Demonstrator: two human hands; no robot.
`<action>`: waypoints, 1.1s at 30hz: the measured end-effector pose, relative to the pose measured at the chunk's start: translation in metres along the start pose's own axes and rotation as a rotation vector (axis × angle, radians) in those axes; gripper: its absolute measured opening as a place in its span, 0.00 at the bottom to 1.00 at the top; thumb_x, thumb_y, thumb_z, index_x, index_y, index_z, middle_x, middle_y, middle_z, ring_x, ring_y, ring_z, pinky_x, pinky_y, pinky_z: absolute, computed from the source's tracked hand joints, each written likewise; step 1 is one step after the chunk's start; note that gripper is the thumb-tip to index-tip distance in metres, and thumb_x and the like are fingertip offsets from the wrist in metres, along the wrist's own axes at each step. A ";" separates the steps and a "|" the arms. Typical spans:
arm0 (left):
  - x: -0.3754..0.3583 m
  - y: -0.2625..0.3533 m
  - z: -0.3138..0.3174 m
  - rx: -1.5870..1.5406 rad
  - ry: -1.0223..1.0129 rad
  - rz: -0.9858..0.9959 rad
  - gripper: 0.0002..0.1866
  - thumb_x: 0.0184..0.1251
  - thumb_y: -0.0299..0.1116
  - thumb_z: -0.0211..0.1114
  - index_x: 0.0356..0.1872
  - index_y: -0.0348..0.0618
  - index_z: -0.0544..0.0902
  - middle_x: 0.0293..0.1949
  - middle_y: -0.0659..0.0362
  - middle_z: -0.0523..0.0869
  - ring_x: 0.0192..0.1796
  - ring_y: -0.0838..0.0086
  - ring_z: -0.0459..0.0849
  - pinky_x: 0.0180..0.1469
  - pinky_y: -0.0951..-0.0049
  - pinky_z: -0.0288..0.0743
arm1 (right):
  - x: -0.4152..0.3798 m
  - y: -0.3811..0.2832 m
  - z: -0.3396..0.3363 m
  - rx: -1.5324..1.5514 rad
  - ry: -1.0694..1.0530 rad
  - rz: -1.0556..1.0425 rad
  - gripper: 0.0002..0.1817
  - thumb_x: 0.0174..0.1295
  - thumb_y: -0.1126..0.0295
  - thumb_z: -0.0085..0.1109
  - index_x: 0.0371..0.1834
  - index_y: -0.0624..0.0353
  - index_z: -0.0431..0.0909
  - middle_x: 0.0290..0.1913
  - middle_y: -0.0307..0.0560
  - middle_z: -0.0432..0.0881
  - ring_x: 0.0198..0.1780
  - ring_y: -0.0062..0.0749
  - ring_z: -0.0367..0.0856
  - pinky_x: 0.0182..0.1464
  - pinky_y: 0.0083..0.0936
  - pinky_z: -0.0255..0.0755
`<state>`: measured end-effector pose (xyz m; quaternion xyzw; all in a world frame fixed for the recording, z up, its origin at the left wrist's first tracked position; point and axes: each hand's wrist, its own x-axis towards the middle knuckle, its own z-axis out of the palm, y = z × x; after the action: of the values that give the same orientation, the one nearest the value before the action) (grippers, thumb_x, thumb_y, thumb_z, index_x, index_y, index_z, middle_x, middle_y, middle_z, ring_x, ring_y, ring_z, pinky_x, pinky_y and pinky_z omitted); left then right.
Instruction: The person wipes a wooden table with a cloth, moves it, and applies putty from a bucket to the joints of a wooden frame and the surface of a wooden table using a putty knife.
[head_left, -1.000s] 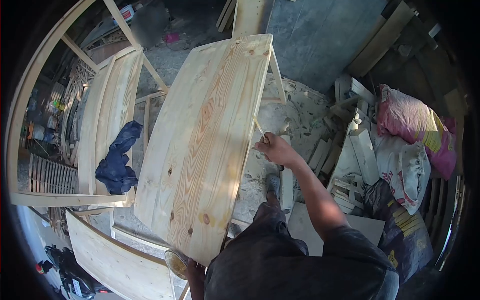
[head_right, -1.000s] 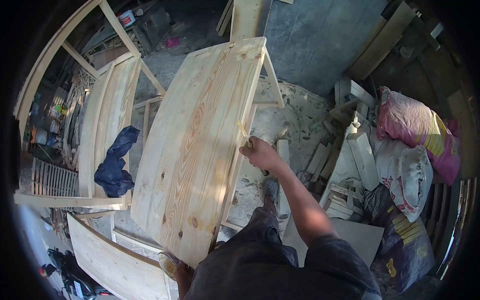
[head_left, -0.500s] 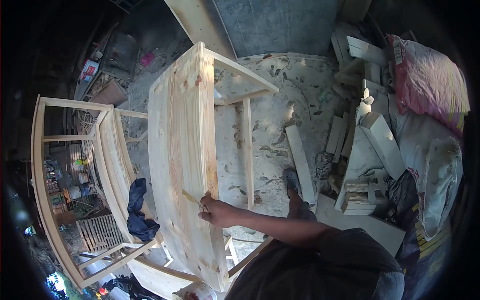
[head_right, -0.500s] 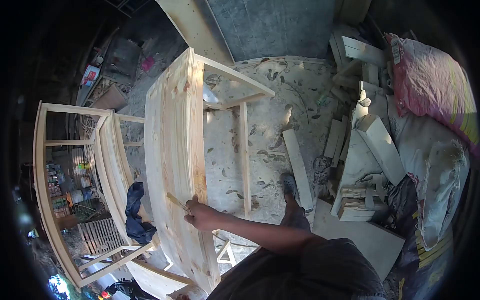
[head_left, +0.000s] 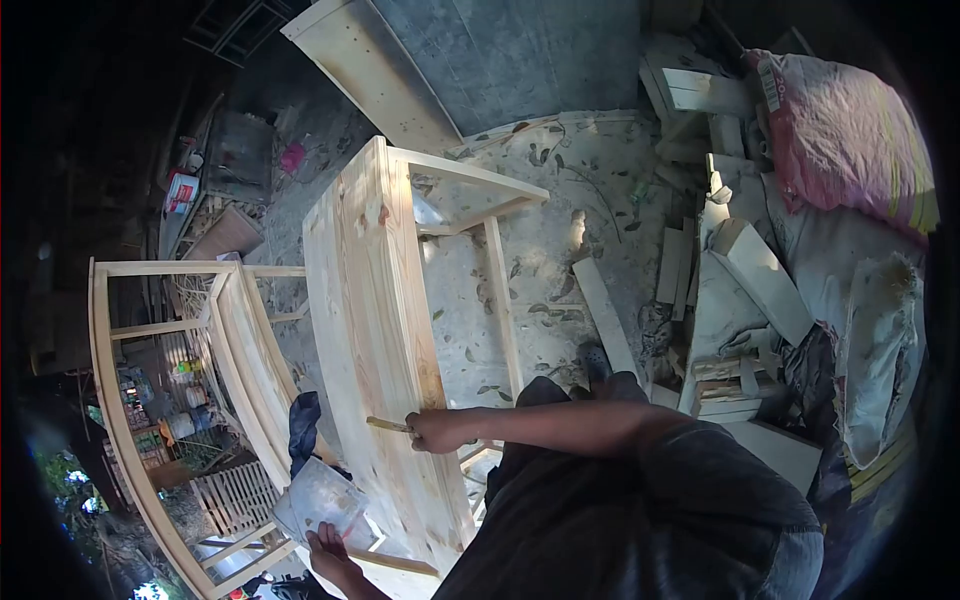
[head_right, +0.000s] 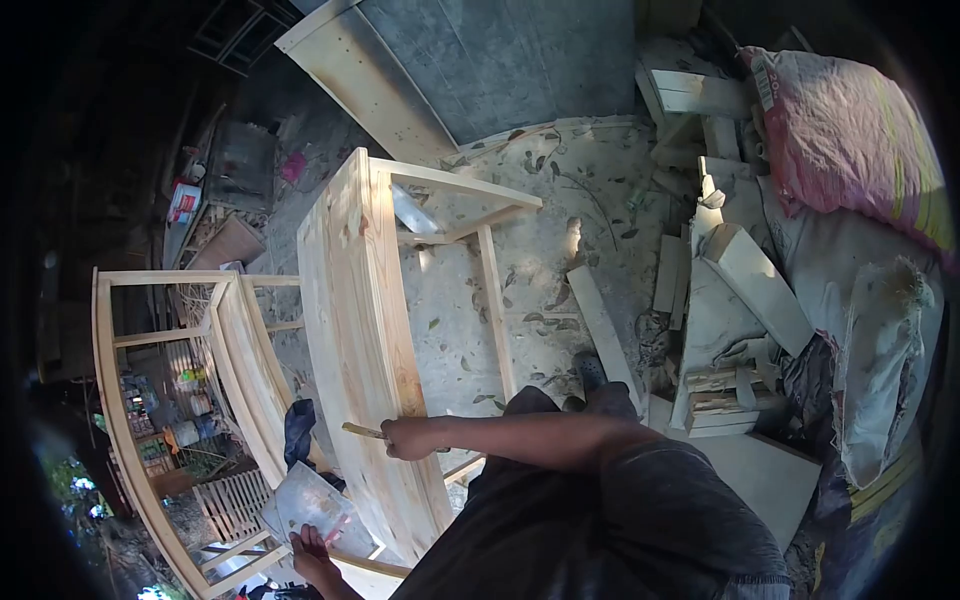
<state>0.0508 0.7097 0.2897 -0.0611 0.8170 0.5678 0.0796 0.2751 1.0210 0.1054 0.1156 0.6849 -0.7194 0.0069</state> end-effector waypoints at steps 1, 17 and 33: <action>-0.011 0.008 0.022 0.015 -0.045 -0.003 0.25 0.84 0.45 0.64 0.67 0.35 0.78 0.49 0.54 0.93 0.49 0.70 0.92 0.49 0.73 0.81 | 0.001 -0.002 -0.006 0.010 -0.049 0.020 0.23 0.73 0.59 0.62 0.58 0.71 0.76 0.46 0.63 0.87 0.47 0.56 0.87 0.52 0.46 0.79; 0.061 0.087 0.284 0.406 -0.420 0.012 0.15 0.80 0.39 0.68 0.56 0.41 0.81 0.40 0.52 0.96 0.41 0.68 0.95 0.49 0.67 0.84 | -0.046 -0.043 -0.261 -0.094 0.354 0.294 0.26 0.75 0.57 0.60 0.64 0.68 0.74 0.53 0.65 0.83 0.56 0.55 0.85 0.58 0.45 0.77; 0.029 0.183 0.432 0.377 -0.428 0.091 0.13 0.80 0.40 0.70 0.44 0.44 0.76 0.40 0.46 0.95 0.41 0.65 0.96 0.43 0.71 0.84 | 0.016 -0.008 -0.325 -0.064 0.619 0.182 0.26 0.76 0.67 0.53 0.75 0.66 0.70 0.58 0.77 0.77 0.52 0.75 0.85 0.60 0.57 0.80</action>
<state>0.0138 1.1782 0.3041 0.1128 0.8747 0.4088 0.2345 0.3088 1.3451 0.0993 0.3893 0.6636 -0.6247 -0.1338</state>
